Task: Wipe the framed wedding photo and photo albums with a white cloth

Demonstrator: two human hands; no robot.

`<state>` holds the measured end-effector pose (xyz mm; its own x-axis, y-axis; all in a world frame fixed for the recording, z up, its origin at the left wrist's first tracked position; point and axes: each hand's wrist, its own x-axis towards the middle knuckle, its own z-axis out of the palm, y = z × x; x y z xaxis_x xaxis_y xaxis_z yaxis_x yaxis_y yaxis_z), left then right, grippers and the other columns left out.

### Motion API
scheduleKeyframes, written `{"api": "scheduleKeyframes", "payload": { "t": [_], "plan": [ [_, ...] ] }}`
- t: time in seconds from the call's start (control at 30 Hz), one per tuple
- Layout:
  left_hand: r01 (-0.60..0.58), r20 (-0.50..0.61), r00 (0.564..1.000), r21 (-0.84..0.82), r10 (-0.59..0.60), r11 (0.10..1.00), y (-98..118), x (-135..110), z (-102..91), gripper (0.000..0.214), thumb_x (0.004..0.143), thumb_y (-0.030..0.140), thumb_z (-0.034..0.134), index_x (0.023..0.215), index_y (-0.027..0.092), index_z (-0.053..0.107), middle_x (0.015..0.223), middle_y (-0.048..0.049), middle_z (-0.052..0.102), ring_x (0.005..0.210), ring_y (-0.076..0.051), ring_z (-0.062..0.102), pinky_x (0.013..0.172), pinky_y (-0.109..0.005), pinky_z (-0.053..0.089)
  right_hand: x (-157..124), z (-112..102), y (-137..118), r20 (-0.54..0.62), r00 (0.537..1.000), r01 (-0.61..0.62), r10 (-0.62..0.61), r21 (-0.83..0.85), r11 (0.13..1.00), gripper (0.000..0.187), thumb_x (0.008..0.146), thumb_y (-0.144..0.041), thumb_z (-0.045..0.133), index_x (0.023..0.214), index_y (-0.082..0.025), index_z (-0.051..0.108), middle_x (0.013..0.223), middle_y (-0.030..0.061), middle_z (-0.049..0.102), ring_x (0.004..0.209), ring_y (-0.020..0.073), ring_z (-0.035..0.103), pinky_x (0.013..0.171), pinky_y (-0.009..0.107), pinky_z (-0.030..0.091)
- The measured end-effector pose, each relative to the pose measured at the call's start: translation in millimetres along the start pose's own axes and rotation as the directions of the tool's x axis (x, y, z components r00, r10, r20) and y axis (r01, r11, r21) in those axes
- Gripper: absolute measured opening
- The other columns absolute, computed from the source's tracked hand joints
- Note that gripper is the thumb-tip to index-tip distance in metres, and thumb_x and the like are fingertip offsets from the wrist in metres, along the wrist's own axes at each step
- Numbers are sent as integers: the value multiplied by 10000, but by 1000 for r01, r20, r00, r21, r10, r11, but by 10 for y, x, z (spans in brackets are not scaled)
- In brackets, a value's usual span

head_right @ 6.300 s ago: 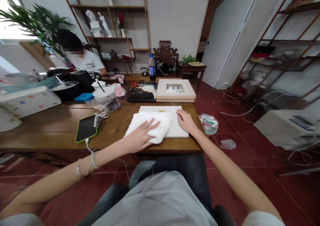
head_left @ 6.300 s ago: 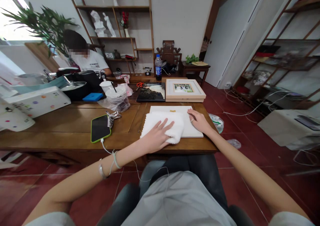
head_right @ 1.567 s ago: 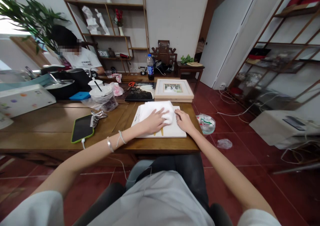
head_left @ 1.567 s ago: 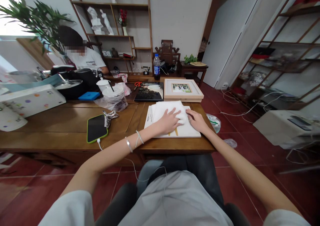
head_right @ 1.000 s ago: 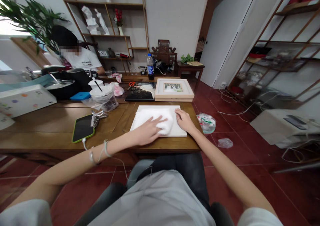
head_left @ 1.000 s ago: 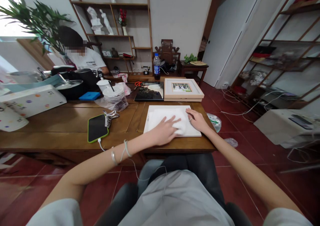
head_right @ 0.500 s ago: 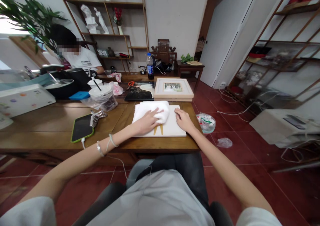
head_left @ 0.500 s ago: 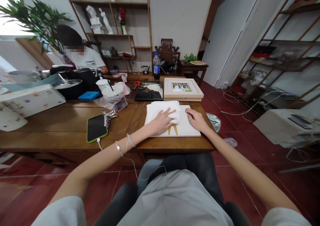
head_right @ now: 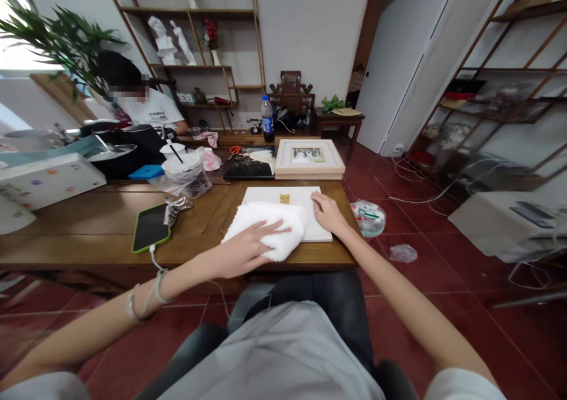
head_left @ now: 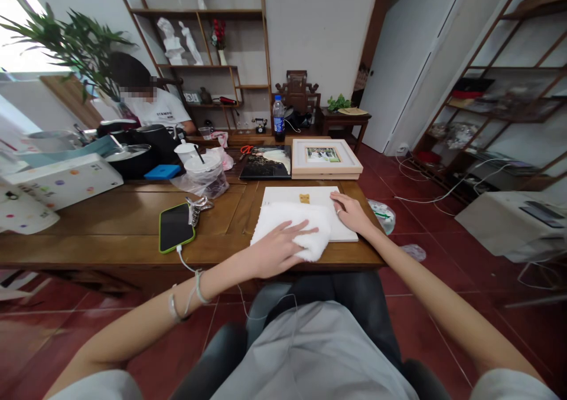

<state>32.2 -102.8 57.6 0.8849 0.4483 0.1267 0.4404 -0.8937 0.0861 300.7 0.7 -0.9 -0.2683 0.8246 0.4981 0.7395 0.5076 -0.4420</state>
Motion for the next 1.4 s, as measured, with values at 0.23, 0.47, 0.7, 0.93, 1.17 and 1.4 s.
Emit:
{"api": "scheduleKeyframes", "payload": {
  "t": [0.23, 0.47, 0.7, 0.93, 1.17, 1.4],
  "plan": [
    [88, -49, 995, -82, -92, 993, -742, 520, 79, 363, 942, 373, 345, 1088, 181, 615, 1348, -85, 470, 1357, -236, 224, 1046, -393, 258, -2, -9, 0, 12, 1000, -10, 10, -11, 1000, 375, 787, -105, 440, 1110, -135, 629, 1203, 116, 599, 1175, 237, 511, 1041, 396, 361],
    [246, -139, 958, -50, -250, 968, -1071, 771, 131, 448, 953, 411, 273, 1028, 137, 619, 1180, -106, 597, 1184, -272, 461, 965, -379, 334, -10, -17, -11, 24, 1000, -16, 16, 2, 1000, 360, 806, -120, 434, 1115, -131, 621, 1217, 121, 589, 1183, 234, 504, 1046, 402, 359],
    [330, -85, 940, -9, -329, 944, -913, 613, 181, 421, 962, 366, 253, 1163, 158, 558, 1325, -103, 486, 1305, -281, 316, 1027, -447, 267, -7, -19, -18, 32, 999, -26, 26, -5, 1000, 363, 808, -121, 427, 1116, -117, 619, 1224, 134, 581, 1190, 239, 496, 1049, 410, 352],
    [298, -31, 954, 33, -297, 954, -295, 106, 114, 348, 953, 291, 297, 1065, 201, 614, 1463, -57, 291, 1367, -251, 190, 1070, -472, 213, -5, -24, -29, 30, 999, -16, 17, -17, 1000, 369, 806, -128, 429, 1121, -108, 618, 1220, 136, 584, 1187, 245, 499, 1043, 414, 358],
    [172, 84, 982, 7, -172, 985, 190, -406, -71, 278, 924, 200, 368, 990, 207, 638, 1470, 0, 273, 1375, -207, 170, 1104, -412, 193, -8, -4, -6, 28, 999, -13, 14, -30, 999, 378, 804, -132, 428, 1133, -115, 612, 1229, 128, 579, 1186, 238, 499, 1043, 409, 357],
    [113, 94, 990, -57, -108, 992, -51, -309, -115, 321, 947, 233, 313, 1083, 235, 604, 1476, 21, 247, 1384, -173, 127, 1116, -380, 176, -10, -5, 5, 19, 1000, -11, 11, -15, 1000, 379, 790, -124, 448, 1125, -159, 621, 1211, 91, 598, 1185, 225, 501, 1045, 396, 359]
  ]
}}
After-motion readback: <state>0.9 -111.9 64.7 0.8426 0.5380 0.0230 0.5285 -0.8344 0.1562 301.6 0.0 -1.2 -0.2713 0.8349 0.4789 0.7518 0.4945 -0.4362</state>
